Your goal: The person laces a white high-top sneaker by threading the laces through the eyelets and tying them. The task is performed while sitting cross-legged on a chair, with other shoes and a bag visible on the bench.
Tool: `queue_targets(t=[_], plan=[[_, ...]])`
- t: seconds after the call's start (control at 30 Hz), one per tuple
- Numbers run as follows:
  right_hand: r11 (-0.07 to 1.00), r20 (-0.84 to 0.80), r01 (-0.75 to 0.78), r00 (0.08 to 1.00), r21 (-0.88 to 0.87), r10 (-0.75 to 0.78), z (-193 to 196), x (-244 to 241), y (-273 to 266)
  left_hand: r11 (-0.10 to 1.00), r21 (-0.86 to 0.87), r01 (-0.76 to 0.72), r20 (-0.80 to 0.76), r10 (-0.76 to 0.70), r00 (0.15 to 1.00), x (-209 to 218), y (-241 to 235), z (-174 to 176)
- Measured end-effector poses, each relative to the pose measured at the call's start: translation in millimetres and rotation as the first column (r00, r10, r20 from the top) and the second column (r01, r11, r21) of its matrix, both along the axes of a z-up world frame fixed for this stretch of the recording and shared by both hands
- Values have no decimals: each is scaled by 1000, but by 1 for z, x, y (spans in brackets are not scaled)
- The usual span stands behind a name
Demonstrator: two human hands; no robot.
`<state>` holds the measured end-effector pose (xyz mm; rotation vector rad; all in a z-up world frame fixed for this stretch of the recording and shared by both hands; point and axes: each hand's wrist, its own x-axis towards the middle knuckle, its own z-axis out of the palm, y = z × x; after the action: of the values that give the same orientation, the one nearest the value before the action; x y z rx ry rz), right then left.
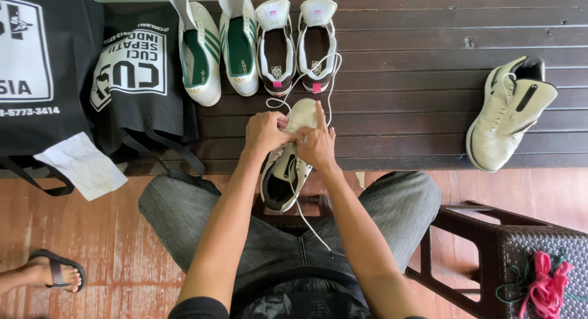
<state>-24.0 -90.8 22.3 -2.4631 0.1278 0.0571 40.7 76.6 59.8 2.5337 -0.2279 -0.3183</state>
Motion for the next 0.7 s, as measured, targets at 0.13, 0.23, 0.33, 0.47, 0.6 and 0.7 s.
queue_targets(t=[0.13, 0.23, 0.33, 0.47, 0.6, 0.7], plan=[[992, 88, -109, 991, 66, 103, 24, -34, -22, 990, -129, -64, 117, 79, 990, -16, -10, -28], [937, 167, -258, 960, 235, 223, 38, -79, -41, 942, -324, -88, 281, 185, 942, -32, -20, -34], [811, 264, -453, 889, 371, 375, 84, -136, -64, 932, -356, -71, 381, 214, 899, -31, -23, -48], [862, -101, -381, 895, 334, 435, 109, -210, -110, 925, -376, -48, 384, 203, 901, -33, -19, -55], [909, -426, -211, 830, 359, 361, 113, -270, -169, 901, -429, -66, 410, 259, 875, -36, -16, -55], [974, -676, -127, 702, 190, 224, 78, -315, -233, 890, -448, -82, 357, 262, 897, -34, -13, -58]])
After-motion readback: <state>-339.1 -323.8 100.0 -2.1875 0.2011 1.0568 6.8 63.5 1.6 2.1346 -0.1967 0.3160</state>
